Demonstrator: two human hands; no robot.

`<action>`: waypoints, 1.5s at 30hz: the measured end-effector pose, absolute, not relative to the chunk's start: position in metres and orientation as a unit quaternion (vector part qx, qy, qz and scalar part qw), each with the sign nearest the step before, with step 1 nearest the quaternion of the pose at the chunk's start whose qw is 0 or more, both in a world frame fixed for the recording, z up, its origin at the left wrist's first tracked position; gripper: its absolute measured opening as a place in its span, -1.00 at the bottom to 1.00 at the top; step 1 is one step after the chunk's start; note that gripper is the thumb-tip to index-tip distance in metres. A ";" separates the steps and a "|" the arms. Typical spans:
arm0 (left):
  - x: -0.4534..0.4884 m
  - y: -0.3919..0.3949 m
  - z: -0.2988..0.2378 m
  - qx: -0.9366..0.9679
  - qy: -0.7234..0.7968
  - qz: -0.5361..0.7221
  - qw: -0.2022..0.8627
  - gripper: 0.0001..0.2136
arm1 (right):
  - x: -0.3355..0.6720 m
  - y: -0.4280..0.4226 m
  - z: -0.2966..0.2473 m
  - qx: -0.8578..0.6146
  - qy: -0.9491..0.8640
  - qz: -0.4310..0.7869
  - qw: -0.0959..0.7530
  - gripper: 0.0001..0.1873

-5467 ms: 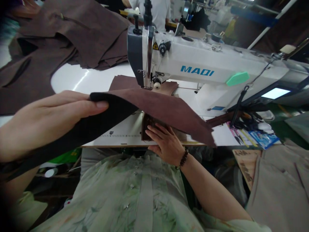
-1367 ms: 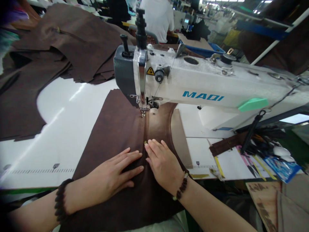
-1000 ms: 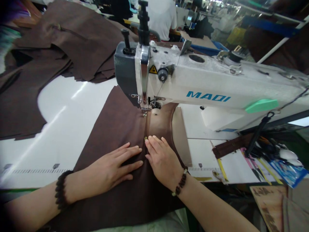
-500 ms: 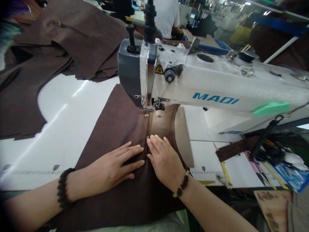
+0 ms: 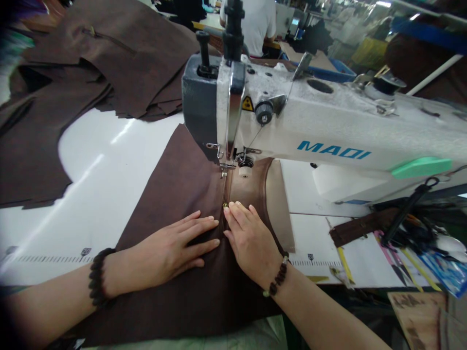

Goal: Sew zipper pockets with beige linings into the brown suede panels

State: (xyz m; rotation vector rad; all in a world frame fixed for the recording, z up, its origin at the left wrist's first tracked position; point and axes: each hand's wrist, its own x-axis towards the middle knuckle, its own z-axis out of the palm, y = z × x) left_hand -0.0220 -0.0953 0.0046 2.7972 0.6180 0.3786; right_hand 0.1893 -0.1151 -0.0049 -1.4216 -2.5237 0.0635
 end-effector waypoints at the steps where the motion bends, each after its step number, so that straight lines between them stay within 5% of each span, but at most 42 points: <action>1: -0.022 -0.094 0.004 0.961 0.211 0.129 0.126 -0.72 | 0.189 -0.114 -0.005 -0.488 -0.864 0.019 0.121 -0.58; 27: -0.017 -0.064 0.005 0.968 0.202 0.112 0.100 -0.73 | 0.191 -0.082 -0.002 -0.512 -0.853 0.032 0.099 -0.56; 45: -0.017 -0.014 0.002 0.975 0.165 0.109 0.101 -0.73 | 0.200 -0.032 -0.005 -0.490 -0.851 0.097 0.161 -0.53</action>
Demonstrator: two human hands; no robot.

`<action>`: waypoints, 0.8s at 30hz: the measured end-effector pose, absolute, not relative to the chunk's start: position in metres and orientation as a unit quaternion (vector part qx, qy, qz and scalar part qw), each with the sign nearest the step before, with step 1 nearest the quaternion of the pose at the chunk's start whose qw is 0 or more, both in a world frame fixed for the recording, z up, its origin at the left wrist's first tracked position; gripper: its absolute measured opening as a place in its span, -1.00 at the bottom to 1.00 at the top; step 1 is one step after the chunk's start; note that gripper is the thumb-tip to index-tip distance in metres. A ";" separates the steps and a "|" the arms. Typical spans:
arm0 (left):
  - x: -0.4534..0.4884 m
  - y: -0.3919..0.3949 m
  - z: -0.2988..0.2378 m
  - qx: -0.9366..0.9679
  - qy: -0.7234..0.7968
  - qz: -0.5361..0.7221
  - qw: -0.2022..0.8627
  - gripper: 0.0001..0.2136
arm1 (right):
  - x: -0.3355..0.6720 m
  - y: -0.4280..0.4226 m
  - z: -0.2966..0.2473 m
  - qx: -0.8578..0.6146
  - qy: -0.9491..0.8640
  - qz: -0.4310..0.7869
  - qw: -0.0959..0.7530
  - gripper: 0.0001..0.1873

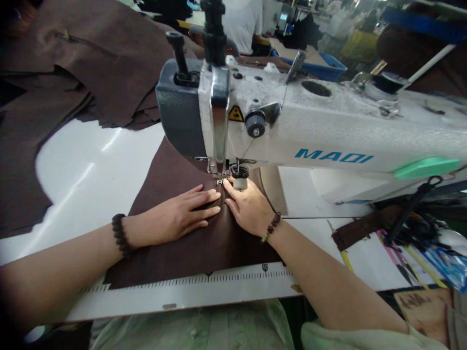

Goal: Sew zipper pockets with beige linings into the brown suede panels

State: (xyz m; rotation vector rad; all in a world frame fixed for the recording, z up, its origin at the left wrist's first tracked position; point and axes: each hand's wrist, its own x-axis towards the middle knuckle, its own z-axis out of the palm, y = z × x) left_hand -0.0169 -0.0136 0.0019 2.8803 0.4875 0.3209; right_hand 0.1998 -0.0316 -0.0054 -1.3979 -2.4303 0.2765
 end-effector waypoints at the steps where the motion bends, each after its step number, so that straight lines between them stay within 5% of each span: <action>1: -0.017 -0.011 0.002 0.975 0.165 0.106 0.103 -0.73 | 0.201 -0.029 -0.006 -0.493 -0.849 0.098 0.161 -0.53; 18: -0.011 -0.022 0.003 0.964 0.224 0.115 0.085 -0.73 | 0.189 -0.026 0.007 -0.584 -0.785 0.144 0.150 -0.64; 24: -0.011 -0.026 -0.001 0.965 0.226 0.114 0.063 -0.54 | 0.193 -0.026 0.004 -0.569 -0.787 0.154 0.179 -0.67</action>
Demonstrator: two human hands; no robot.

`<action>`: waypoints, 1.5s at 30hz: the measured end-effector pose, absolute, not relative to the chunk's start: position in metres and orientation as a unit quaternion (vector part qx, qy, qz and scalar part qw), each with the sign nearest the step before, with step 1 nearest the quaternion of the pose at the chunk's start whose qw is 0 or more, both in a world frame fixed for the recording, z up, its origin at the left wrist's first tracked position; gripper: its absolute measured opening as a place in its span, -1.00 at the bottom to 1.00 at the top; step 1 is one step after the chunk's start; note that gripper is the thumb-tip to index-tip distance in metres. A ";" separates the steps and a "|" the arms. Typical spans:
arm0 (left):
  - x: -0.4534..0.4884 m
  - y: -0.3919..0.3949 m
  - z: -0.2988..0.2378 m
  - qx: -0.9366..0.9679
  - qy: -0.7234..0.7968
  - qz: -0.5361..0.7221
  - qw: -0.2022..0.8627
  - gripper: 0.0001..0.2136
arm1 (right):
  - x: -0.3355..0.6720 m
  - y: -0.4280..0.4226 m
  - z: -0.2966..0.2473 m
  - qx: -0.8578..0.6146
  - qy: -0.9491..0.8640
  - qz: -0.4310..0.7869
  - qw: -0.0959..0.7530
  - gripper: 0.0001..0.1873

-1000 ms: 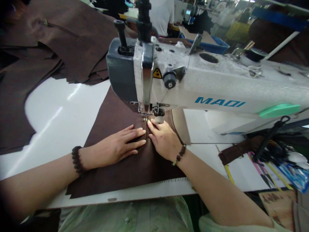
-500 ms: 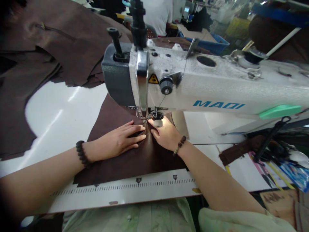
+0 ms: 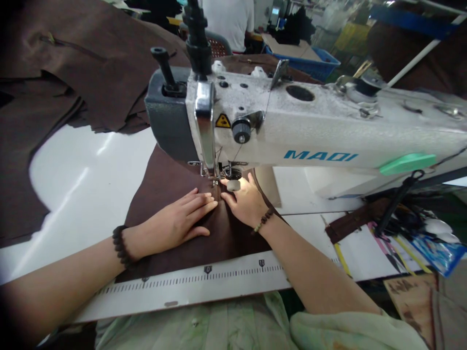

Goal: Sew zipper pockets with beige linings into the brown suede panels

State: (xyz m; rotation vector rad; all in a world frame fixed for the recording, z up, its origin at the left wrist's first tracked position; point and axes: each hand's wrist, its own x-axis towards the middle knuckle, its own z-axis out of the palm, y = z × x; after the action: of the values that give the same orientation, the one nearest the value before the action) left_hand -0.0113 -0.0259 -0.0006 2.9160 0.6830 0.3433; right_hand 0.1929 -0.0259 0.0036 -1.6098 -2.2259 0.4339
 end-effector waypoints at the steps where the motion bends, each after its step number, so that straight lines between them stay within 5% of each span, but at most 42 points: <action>1: -0.012 -0.026 -0.001 0.966 0.225 0.114 0.064 -0.51 | 0.192 -0.026 0.003 -0.568 -0.788 0.153 0.182 -0.67; 45: -0.003 -0.024 -0.001 0.954 0.259 0.115 0.098 -0.43 | 0.196 -0.015 -0.006 -0.549 -0.813 0.116 0.157 -0.67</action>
State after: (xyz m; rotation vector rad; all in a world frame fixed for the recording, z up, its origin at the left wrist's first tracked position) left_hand -0.0031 -0.0242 -0.0014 2.8241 0.7671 0.3406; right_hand 0.1955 -0.0147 -0.0063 -1.5706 -2.3262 0.3316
